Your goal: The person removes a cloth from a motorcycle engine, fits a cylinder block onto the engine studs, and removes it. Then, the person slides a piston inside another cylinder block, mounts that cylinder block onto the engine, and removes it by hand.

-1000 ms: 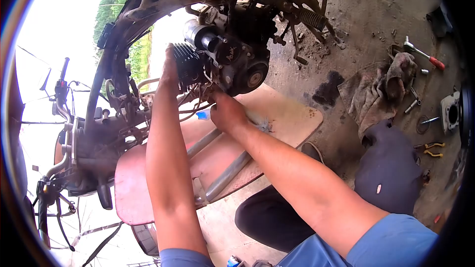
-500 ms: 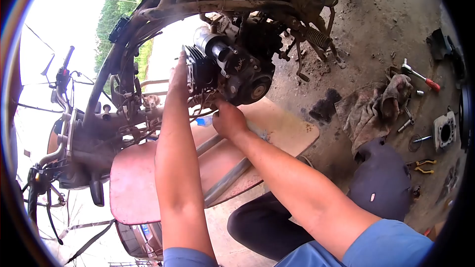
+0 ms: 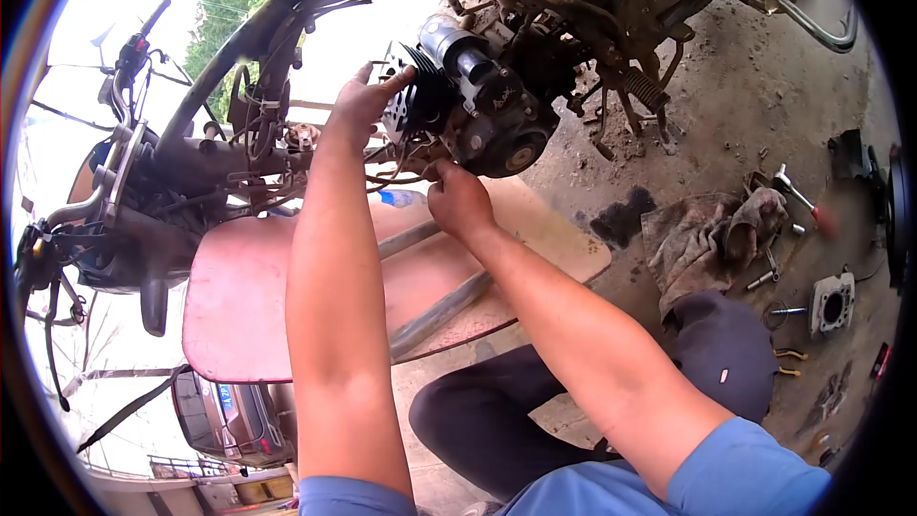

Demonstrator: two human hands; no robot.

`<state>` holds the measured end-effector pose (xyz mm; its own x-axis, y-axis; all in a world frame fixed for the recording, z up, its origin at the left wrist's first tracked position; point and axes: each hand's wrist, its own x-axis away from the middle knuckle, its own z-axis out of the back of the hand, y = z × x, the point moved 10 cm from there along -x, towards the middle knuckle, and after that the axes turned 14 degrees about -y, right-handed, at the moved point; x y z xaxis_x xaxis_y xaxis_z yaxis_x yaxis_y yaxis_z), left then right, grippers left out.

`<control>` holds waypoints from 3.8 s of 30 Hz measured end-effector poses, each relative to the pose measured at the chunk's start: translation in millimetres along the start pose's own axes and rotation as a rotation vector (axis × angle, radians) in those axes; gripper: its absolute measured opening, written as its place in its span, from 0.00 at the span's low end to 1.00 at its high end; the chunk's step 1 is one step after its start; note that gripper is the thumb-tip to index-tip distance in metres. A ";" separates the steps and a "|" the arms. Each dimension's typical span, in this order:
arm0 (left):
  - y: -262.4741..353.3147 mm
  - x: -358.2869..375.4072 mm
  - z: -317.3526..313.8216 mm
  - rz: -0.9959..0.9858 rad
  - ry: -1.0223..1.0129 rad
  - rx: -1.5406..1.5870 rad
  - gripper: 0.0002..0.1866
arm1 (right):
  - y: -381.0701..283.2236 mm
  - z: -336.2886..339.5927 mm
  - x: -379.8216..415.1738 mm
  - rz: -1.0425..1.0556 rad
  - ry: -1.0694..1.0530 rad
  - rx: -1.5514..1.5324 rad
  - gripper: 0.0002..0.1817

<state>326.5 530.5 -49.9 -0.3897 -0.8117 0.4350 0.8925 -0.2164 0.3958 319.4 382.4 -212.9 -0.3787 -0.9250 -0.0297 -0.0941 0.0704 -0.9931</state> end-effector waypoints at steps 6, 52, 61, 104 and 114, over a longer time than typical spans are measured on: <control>-7.7 -14.8 2.3 -0.106 0.148 -0.107 0.61 | 4.0 0.6 -4.0 0.018 -0.086 0.006 0.13; -38.9 311.8 -287.1 -0.836 -0.262 -0.469 0.13 | -165.0 -50.6 -132.1 0.295 -0.620 1.847 0.65; -33.9 345.7 -305.1 -0.852 -0.442 -0.759 0.27 | -139.4 -47.6 -154.7 0.298 -0.781 1.594 0.63; -44.5 350.5 -271.1 -0.836 -0.393 -0.666 0.25 | -151.3 -36.6 -144.7 0.019 -0.871 1.683 0.74; -79.5 401.4 -114.7 -0.722 0.045 -0.148 0.18 | -209.8 219.0 166.7 0.440 -0.245 0.842 0.20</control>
<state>125.2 159.7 0.5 -0.8848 -0.4603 0.0726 0.4399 -0.7737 0.4559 477.7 131.7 -34.4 -0.0123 -0.9386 -0.3447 0.7330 0.2260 -0.6416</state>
